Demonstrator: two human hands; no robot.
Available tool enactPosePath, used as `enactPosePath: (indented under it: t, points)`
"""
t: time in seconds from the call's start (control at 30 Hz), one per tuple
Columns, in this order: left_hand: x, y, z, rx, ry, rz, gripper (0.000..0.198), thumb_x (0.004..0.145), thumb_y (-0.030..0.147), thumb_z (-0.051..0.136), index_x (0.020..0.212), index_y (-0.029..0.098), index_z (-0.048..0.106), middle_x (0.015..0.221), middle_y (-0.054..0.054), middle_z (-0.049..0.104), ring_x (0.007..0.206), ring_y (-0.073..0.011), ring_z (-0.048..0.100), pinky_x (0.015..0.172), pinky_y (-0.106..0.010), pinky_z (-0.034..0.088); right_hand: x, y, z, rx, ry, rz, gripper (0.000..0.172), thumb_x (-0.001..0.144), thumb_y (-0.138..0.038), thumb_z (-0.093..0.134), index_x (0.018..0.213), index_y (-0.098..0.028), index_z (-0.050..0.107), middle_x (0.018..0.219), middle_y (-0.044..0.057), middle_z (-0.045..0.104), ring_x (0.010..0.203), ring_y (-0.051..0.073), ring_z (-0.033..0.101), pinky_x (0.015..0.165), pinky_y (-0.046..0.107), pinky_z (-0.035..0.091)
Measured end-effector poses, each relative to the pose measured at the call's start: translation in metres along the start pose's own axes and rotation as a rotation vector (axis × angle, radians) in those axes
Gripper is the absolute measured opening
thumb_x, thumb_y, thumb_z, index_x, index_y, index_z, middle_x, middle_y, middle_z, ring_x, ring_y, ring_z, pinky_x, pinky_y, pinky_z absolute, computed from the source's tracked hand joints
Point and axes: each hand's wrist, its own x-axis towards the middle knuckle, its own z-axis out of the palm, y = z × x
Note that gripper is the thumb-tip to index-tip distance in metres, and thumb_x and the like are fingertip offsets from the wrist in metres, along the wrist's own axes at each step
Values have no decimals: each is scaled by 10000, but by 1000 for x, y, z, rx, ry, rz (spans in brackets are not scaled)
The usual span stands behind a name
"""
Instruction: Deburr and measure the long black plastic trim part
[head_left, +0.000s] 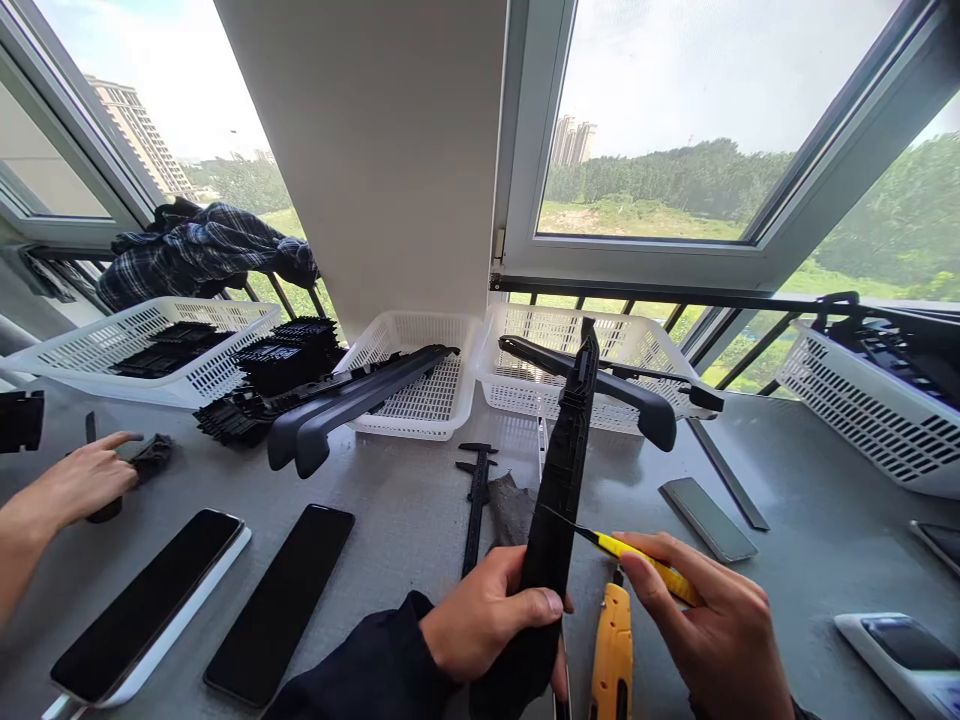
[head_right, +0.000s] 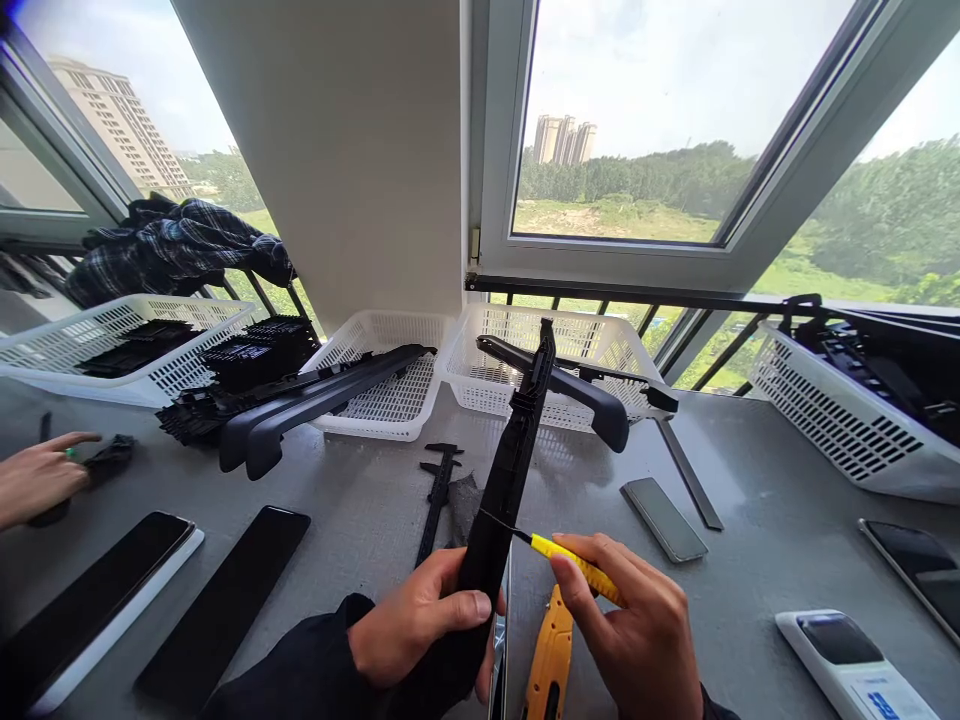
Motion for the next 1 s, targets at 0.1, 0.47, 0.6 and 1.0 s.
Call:
enactPosePath:
  t: [0.1, 0.47, 0.6, 1.0]
  points:
    - [1, -3, -4, -8, 18, -1, 368, 802, 484, 750, 949, 172, 621, 660, -13, 647, 567, -176, 641, 560, -258, 437, 0, 2, -1, 7, -5, -31, 218, 1000, -397, 664, 945, -253, 818, 843, 16, 818, 683, 180, 752, 652, 259, 555]
    - [0, -6, -9, 14, 93, -9, 483, 926, 501, 618, 1251, 144, 602, 596, -11, 681, 501, -163, 590, 572, -265, 437, 2, 0, 1, 12, -157, -84, 279, 990, -438, 656, 875, -234, 808, 735, 37, 767, 631, 192, 713, 597, 275, 551]
    - [2, -8, -10, -40, 74, 50, 588, 903, 417, 603, 1416, 176, 445, 646, -4, 707, 511, -167, 582, 556, -271, 476, 3, 1, -1, 23, -50, 102, 346, 1011, -495, 604, 925, -237, 818, 859, 42, 826, 729, 206, 766, 660, 256, 582]
    - [4, -15, -15, -3, 199, 209, 549, 968, 693, 480, 1161, 184, 552, 616, 23, 594, 521, -136, 525, 562, -262, 450, 13, -9, 4, 74, -279, 106, 419, 1044, -523, 535, 885, -226, 784, 724, -10, 753, 612, 148, 681, 584, 224, 495]
